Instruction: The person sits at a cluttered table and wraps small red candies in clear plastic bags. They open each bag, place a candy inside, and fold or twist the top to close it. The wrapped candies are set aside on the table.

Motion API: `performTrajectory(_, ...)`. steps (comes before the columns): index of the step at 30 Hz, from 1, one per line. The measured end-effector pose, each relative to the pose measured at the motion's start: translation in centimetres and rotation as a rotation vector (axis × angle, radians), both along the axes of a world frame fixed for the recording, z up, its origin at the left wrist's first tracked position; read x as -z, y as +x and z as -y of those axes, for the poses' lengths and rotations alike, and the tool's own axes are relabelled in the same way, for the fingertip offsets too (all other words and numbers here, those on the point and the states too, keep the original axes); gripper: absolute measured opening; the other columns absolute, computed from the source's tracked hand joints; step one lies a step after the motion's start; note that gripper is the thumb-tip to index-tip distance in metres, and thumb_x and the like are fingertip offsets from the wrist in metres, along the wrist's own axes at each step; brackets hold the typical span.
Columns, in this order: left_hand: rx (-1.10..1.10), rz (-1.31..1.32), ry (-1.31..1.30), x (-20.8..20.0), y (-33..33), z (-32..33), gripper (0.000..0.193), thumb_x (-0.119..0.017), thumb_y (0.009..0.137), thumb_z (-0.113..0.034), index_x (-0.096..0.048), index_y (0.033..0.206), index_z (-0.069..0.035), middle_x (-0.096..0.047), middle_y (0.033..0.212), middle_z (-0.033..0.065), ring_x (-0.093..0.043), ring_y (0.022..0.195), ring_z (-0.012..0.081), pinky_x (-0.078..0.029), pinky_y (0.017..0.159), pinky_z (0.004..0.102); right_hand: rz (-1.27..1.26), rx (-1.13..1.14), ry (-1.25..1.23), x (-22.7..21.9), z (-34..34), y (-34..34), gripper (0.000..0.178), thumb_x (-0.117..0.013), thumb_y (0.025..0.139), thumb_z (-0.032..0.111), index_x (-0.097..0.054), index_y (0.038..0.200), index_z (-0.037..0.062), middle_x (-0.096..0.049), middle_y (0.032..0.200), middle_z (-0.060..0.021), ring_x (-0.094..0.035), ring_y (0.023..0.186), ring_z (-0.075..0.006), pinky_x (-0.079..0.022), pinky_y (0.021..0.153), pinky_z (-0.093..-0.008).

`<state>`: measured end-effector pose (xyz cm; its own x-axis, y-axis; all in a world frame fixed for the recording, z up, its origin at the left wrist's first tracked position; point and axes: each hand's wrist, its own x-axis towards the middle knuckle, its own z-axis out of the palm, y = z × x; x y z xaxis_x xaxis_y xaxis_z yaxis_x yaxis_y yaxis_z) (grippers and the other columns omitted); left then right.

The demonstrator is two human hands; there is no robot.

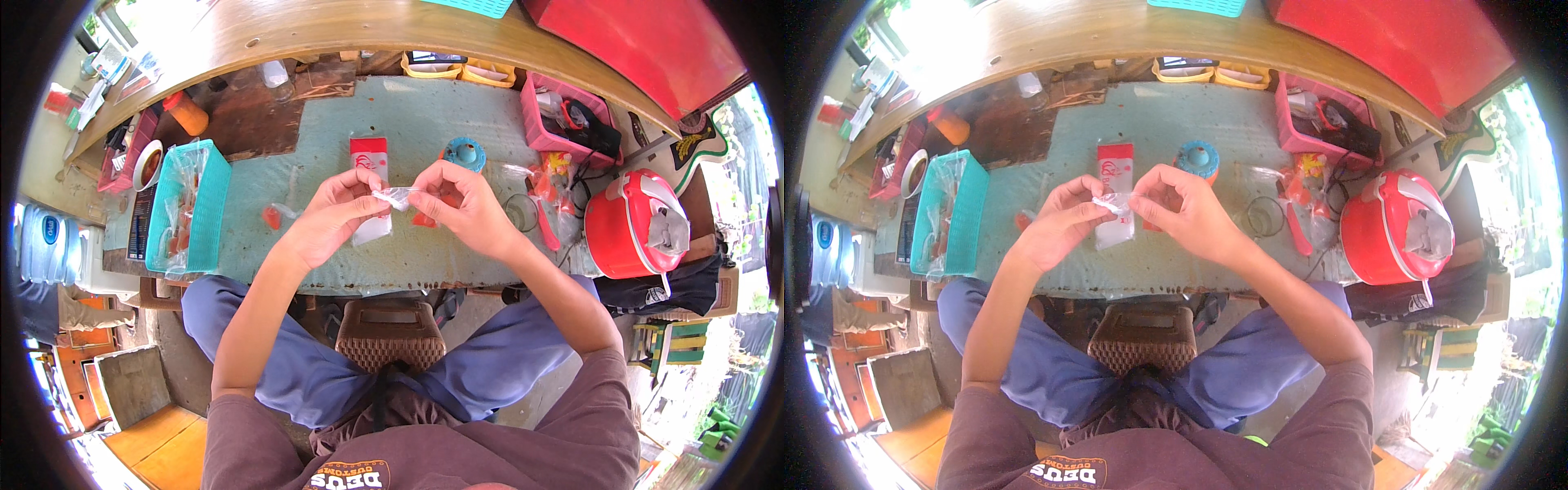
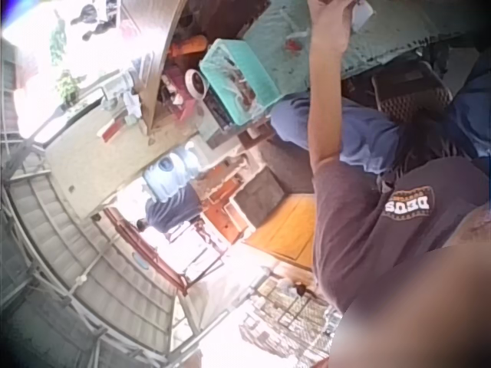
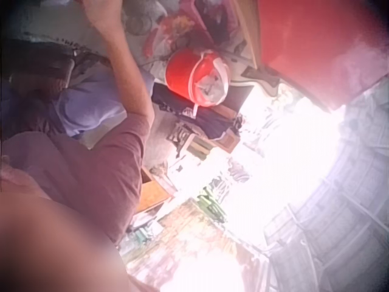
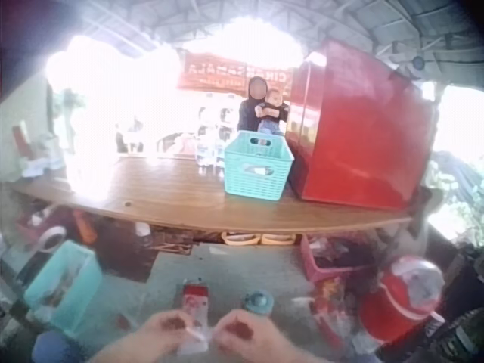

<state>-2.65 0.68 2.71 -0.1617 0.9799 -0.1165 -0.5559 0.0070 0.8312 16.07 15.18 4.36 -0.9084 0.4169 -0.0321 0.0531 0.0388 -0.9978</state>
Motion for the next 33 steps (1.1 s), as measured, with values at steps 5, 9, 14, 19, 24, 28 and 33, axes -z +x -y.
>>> performTrajectory(5,-0.053,-0.028,0.046,1.3,-0.6,0.2,0.015,-0.073,0.092,-0.005,-0.058,0.093,-0.009,-0.067,0.098,0.0013,-0.062,0.090,0.0104,-0.049,0.083,0.0276,0.008,-0.018,0.230,-0.2,0.2,-0.2,0.012,-0.070,0.097,0.014,-0.065,0.103,0.0049,-0.060,0.089,0.0037,-0.055,0.079,-0.0044,-0.047,0.069,-0.0224)
performTrajectory(9,-0.088,-0.350,0.052,1.6,-1.0,0.2,0.014,-0.070,0.094,-0.006,-0.057,0.094,-0.010,-0.063,0.094,-0.0019,-0.059,0.093,0.0088,-0.046,0.085,0.0265,-0.107,-0.002,0.599,-0.2,0.6,-0.2,0.012,-0.073,0.093,0.010,-0.064,0.099,0.0058,-0.058,0.084,0.0003,-0.053,0.077,-0.0068,-0.044,0.066,-0.0245)
performTrajectory(14,-0.142,-0.330,0.047,0.9,0.6,0.0,0.011,-0.068,0.095,-0.009,-0.058,0.095,-0.011,-0.062,0.098,-0.0025,-0.056,0.093,0.0075,-0.046,0.086,0.0277,-0.111,0.003,0.807,-0.4,0.6,0.1,0.014,-0.074,0.089,0.006,-0.062,0.095,0.0051,-0.055,0.082,-0.0039,-0.055,0.078,-0.0096,-0.046,0.069,-0.0260)
performTrajectory(19,-0.068,-0.068,0.040,0.8,0.8,0.0,0.010,-0.068,0.096,-0.011,-0.058,0.094,-0.011,-0.062,0.099,-0.0016,-0.057,0.093,0.0086,-0.047,0.086,0.0299,-0.076,-0.019,0.431,0.0,0.9,-0.1,0.015,-0.074,0.089,0.004,-0.059,0.093,0.0030,-0.056,0.083,-0.0012,-0.056,0.079,-0.0092,-0.048,0.073,-0.0268)
performTrajectory(24,-0.095,-0.047,0.108,1.6,0.8,-0.2,0.018,-0.066,0.096,-0.003,-0.052,0.089,-0.011,-0.065,0.094,-0.0006,-0.059,0.090,0.0075,-0.048,0.079,0.0254,-0.075,-0.084,0.360,0.1,0.7,-0.2,0.015,-0.073,0.089,0.004,-0.058,0.092,0.0013,-0.056,0.083,0.0001,-0.054,0.077,-0.0078,-0.048,0.071,-0.0261)
performTrajectory(28,-0.202,-0.289,0.058,1.0,1.0,-0.3,0.014,-0.066,0.097,-0.004,-0.055,0.092,-0.010,-0.066,0.094,-0.0013,-0.060,0.092,0.0076,-0.048,0.084,0.0268,-0.063,-0.064,0.482,-0.2,0.4,0.2,0.014,-0.072,0.090,0.003,-0.059,0.092,0.0023,-0.056,0.083,-0.0002,-0.054,0.075,-0.0074,-0.048,0.069,-0.0257)
performTrajectory(33,-0.191,-0.368,-0.015,0.5,1.5,-0.2,0.014,-0.069,0.095,-0.006,-0.065,0.108,-0.007,-0.067,0.095,-0.0018,-0.062,0.090,0.0079,-0.049,0.084,0.0270,-0.097,0.009,0.460,-0.1,0.2,0.0,0.013,-0.071,0.092,0.003,-0.058,0.093,0.0033,-0.056,0.081,0.0001,-0.057,0.074,-0.0075,-0.049,0.065,-0.0256)
